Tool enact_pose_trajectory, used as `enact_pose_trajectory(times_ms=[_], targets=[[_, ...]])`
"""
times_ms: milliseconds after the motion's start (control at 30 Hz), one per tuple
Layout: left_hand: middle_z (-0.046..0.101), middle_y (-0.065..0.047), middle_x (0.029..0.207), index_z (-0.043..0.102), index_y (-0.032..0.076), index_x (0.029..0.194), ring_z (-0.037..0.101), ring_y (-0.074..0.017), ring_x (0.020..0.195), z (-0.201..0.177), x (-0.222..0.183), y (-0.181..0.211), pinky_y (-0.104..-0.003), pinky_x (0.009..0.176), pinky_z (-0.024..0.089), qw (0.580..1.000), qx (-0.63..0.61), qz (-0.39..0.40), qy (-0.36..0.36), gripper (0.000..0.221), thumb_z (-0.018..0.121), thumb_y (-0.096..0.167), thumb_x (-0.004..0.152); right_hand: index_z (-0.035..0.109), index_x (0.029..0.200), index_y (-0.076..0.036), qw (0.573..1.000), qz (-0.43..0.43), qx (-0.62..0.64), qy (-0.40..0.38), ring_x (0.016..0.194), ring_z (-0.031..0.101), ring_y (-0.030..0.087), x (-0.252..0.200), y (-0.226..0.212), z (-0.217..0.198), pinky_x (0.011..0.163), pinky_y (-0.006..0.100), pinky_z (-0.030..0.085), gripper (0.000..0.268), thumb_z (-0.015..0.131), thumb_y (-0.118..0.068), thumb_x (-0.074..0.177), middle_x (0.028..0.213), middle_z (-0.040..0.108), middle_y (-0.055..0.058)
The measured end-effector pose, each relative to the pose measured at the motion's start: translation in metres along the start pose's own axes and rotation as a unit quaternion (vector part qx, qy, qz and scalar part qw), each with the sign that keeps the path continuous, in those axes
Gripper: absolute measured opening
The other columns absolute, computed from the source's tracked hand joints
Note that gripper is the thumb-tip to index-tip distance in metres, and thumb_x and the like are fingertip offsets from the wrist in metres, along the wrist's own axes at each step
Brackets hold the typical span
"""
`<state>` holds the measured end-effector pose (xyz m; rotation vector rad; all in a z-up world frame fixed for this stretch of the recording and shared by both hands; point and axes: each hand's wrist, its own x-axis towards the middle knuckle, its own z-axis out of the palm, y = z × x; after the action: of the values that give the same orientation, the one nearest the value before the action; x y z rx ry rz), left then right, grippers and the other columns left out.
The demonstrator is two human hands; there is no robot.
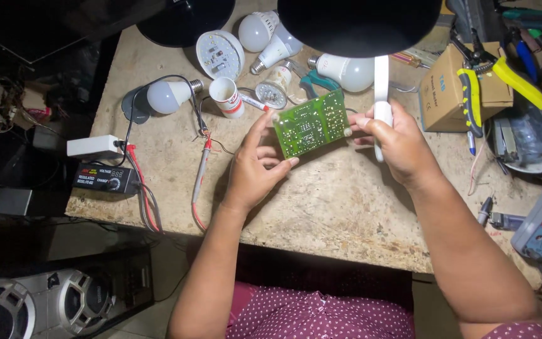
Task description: Inspecting and repairing a circuit board using a magnifying glass and soldering iron at a workbench
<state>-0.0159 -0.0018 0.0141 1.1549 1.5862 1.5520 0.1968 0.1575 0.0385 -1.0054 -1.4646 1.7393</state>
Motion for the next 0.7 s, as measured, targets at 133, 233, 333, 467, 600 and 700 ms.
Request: enact_pose_trajectory(times_ms=[133,233,333,467,600,700], targets=[[0.059,-0.013,0.116,0.032,0.018,0.16,0.072,-0.0196,0.084,-0.009,0.0,-0.004,-0.03,0.077,0.067,0.992,-0.078,-0.101,-0.008,0.099,0.08,-0.008,0.077,0.05,0.106,-0.004,0.999,0.027,0.036,-0.009,0.09,0.075,0.019,-0.008,0.002,0.003,0.077,0.032,0.064,0.021,0.066,-0.011,0.093,0.108,0.073,0.019],[0.056,-0.022,0.124,0.031,0.019,0.16,0.075,-0.0327,0.087,-0.011,-0.003,-0.008,-0.033,0.075,0.07,0.978,-0.162,-0.122,-0.047,0.088,0.072,-0.01,0.087,0.05,0.105,-0.002,0.998,0.044,0.038,-0.012,0.088,0.075,0.019,-0.009,0.008,-0.001,0.076,0.033,0.064,0.02,0.065,-0.007,0.094,0.106,0.073,0.019],[0.054,-0.02,0.133,0.032,0.018,0.159,0.075,-0.0343,0.094,-0.007,-0.007,0.007,-0.034,0.079,0.068,0.965,-0.213,-0.142,-0.053,0.071,0.062,0.0,0.097,0.051,0.106,-0.002,0.999,0.043,0.023,-0.011,0.088,0.075,0.019,-0.008,0.014,-0.006,0.077,0.034,0.065,0.02,0.065,-0.006,0.093,0.106,0.073,0.018],[0.051,-0.018,0.142,0.031,0.019,0.159,0.075,-0.0341,0.093,-0.002,-0.01,0.002,-0.031,0.077,0.068,0.966,-0.21,-0.141,-0.059,0.064,0.056,0.003,0.101,0.053,0.108,-0.002,0.999,0.05,0.011,-0.01,0.087,0.074,0.019,-0.012,0.014,-0.003,0.076,0.033,0.064,0.022,0.067,-0.008,0.092,0.101,0.071,0.015],[0.056,-0.015,0.142,0.038,0.017,0.155,0.075,-0.023,0.086,-0.005,-0.008,-0.008,-0.023,0.07,0.067,0.982,-0.137,-0.121,-0.039,0.058,0.059,0.008,0.101,0.057,0.108,0.0,0.998,0.035,-0.05,-0.015,0.087,0.073,0.02,-0.011,0.017,-0.003,0.077,0.035,0.063,0.022,0.07,-0.009,0.092,0.1,0.072,0.016],[0.06,-0.013,0.141,0.046,0.016,0.15,0.073,-0.0162,0.088,-0.005,-0.005,-0.019,-0.024,0.072,0.066,0.991,-0.081,-0.104,-0.025,0.054,0.064,0.009,0.1,0.062,0.108,0.0,0.99,0.033,-0.136,-0.026,0.085,0.074,0.02,-0.011,0.017,-0.007,0.075,0.036,0.063,0.023,0.073,-0.011,0.09,0.099,0.074,0.016]])
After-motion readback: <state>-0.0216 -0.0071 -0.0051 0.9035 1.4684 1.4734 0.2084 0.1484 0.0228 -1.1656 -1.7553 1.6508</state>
